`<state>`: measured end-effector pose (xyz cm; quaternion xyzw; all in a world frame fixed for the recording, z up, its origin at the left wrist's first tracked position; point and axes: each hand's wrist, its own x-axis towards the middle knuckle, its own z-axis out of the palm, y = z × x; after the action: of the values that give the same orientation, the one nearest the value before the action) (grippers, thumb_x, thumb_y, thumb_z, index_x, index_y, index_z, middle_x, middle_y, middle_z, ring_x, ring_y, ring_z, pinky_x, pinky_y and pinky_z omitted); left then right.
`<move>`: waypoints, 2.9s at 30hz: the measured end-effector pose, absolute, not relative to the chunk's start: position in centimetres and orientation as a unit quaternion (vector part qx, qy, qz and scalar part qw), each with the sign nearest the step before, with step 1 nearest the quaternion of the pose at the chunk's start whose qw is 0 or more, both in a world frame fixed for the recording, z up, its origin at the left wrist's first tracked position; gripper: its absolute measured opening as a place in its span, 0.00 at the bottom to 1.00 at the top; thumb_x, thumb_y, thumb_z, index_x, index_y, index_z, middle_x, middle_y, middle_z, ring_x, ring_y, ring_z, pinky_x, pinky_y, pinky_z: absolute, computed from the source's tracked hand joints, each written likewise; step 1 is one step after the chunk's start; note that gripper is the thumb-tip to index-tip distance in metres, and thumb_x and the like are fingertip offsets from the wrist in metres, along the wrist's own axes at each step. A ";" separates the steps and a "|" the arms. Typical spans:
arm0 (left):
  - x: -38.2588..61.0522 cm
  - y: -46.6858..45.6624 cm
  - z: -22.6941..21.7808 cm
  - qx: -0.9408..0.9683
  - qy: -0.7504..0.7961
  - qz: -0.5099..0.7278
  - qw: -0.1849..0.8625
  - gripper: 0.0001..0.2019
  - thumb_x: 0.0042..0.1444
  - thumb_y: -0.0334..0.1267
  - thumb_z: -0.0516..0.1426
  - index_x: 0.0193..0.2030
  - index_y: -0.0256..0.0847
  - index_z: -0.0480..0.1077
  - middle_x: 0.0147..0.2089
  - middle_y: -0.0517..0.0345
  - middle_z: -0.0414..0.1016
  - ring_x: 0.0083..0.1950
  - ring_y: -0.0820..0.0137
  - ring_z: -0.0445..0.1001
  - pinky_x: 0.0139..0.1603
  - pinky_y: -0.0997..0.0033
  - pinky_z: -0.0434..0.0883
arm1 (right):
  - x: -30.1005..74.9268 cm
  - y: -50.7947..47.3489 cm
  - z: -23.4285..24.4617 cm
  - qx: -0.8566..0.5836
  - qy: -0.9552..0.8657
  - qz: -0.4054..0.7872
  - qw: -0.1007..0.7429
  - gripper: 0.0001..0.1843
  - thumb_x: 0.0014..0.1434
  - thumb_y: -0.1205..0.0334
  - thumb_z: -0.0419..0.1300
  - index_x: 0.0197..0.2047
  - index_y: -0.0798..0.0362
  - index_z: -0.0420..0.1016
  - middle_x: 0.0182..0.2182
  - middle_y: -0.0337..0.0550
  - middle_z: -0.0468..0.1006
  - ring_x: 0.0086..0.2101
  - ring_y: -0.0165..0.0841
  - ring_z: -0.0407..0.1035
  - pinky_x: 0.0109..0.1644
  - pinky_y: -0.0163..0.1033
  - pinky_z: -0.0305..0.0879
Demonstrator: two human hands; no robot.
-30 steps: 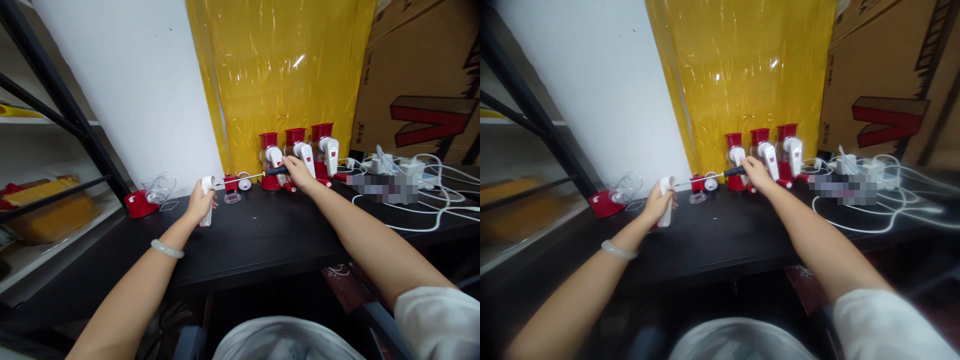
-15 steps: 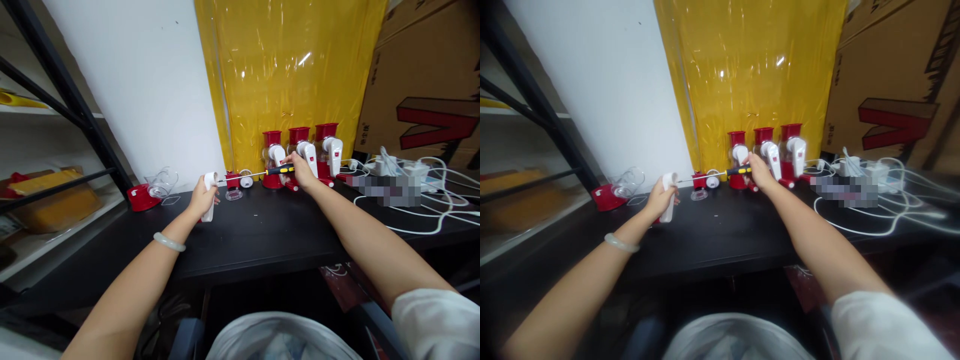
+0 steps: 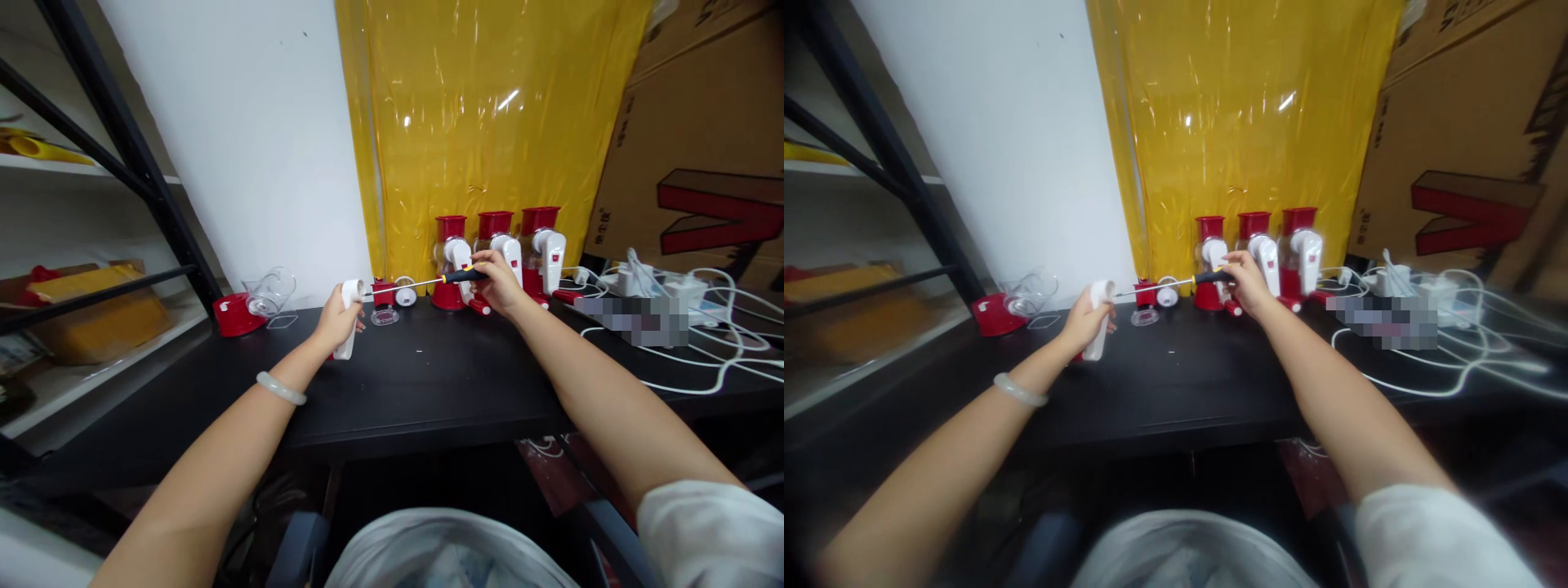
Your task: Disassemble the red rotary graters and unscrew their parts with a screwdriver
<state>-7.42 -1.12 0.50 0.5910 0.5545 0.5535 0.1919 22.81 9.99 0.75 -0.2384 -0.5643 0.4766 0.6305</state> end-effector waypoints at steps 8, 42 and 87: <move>-7.7 -0.8 0.4 0.589 0.557 0.553 0.190 0.17 0.49 0.34 0.54 0.48 0.41 0.61 0.26 0.66 0.68 0.19 0.71 0.71 0.20 0.72 0.70 | 23.2 10.3 0.4 -0.313 -0.618 0.392 0.605 0.32 0.54 0.25 0.49 0.34 0.48 0.66 0.15 0.33 0.62 0.15 0.29 0.58 0.18 0.35 0.52; -7.6 -0.9 0.4 0.588 0.561 0.548 0.197 0.16 0.50 0.33 0.55 0.47 0.41 0.61 0.27 0.65 0.68 0.19 0.72 0.71 0.22 0.72 0.69 | 23.5 10.8 0.2 -0.359 -0.629 0.341 0.599 0.25 0.53 0.34 0.59 0.33 0.49 0.68 0.17 0.33 0.63 0.16 0.27 0.57 0.18 0.34 0.53; -7.7 -0.8 0.3 0.597 0.552 0.550 0.191 0.17 0.50 0.33 0.55 0.48 0.41 0.61 0.27 0.65 0.69 0.19 0.71 0.71 0.21 0.72 0.70 | 22.8 10.3 0.7 -0.282 -0.543 0.488 0.623 0.18 0.49 0.47 0.65 0.33 0.49 0.65 0.25 0.34 0.70 0.22 0.27 0.65 0.21 0.33 0.63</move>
<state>-7.66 -0.79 0.32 0.5969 0.5520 0.5501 0.1907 22.81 10.33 0.71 -0.2817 -0.5431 0.4875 0.6229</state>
